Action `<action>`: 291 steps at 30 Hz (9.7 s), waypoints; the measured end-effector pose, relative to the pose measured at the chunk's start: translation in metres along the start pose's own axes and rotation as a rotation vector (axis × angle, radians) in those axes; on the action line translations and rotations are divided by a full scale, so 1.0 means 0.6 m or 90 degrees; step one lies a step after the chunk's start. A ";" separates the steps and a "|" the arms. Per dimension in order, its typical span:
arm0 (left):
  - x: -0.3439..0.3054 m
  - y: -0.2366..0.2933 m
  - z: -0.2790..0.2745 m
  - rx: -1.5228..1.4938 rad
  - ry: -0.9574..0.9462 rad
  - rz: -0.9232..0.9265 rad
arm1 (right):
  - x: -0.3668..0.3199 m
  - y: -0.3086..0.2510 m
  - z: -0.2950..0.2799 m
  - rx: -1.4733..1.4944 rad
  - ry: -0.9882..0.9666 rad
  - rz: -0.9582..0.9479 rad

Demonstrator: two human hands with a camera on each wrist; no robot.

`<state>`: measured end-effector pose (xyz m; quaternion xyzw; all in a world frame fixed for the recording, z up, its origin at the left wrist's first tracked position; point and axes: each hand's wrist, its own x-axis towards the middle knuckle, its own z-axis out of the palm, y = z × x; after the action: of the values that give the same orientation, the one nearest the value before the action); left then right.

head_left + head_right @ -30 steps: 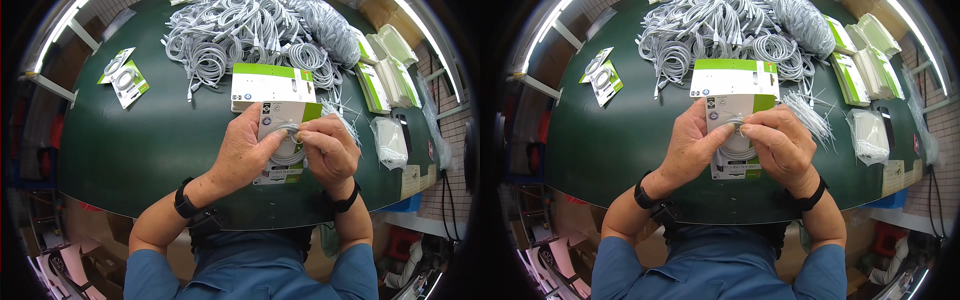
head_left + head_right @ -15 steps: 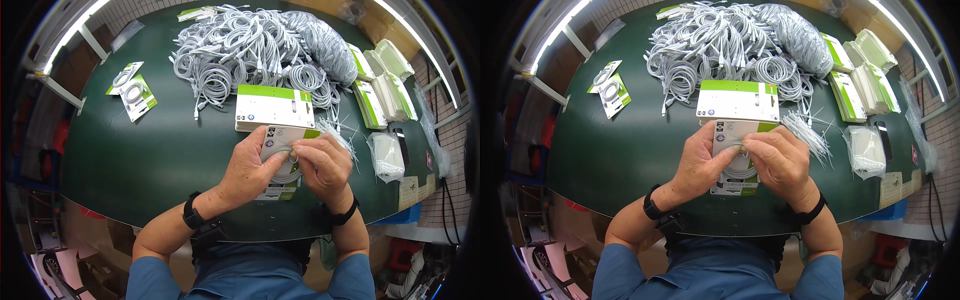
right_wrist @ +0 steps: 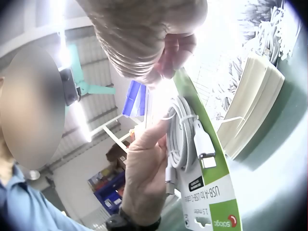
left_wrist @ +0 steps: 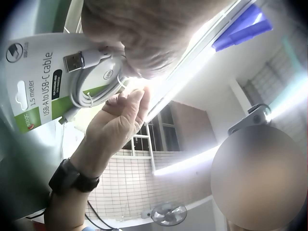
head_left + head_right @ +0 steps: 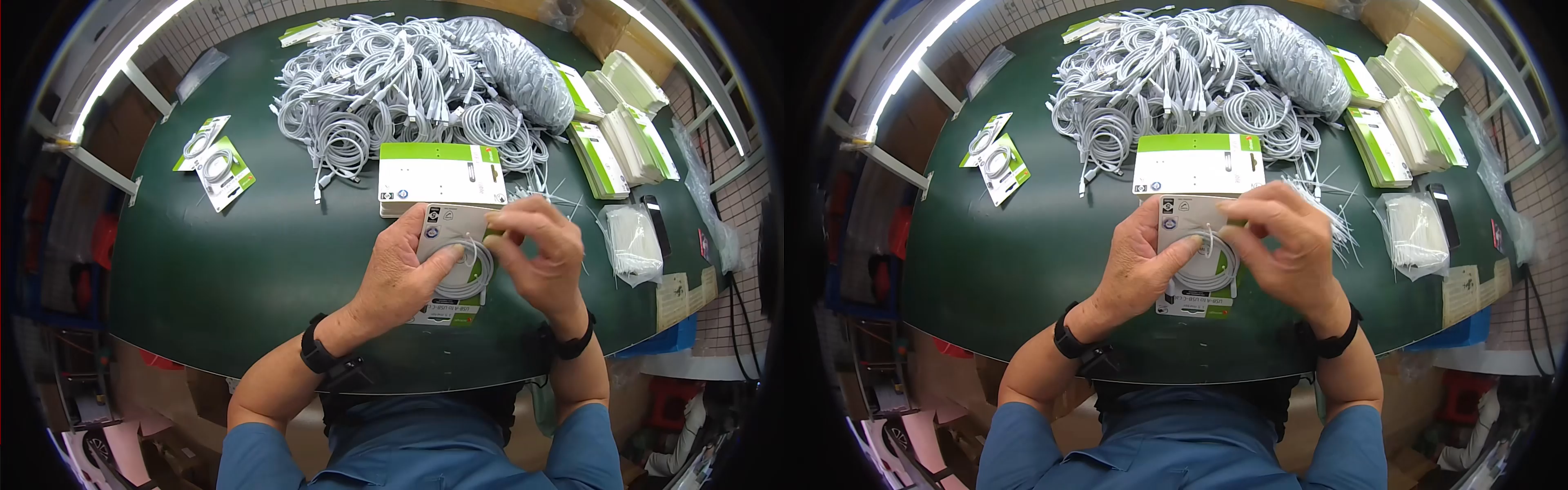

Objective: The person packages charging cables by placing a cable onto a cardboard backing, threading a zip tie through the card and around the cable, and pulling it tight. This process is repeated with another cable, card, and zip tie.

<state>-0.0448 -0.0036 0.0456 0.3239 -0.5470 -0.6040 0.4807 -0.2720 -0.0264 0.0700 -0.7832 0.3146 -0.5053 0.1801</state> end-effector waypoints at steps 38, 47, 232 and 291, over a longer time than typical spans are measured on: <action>-0.022 0.018 0.029 -0.027 -0.022 -0.016 | -0.016 0.045 0.044 0.025 -0.010 0.200; -0.019 -0.005 0.018 0.093 0.041 0.042 | -0.019 0.050 0.063 -0.105 0.017 0.048; -0.006 0.034 -0.003 0.642 0.046 0.508 | -0.029 -0.014 0.057 0.487 0.083 0.292; -0.035 0.094 0.006 0.424 0.043 -0.022 | -0.030 -0.021 0.063 0.166 0.160 0.019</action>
<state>-0.0287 0.0206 0.0984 0.4920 -0.6929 -0.3888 0.3559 -0.2391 -0.0062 0.0492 -0.6793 0.2777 -0.6328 0.2468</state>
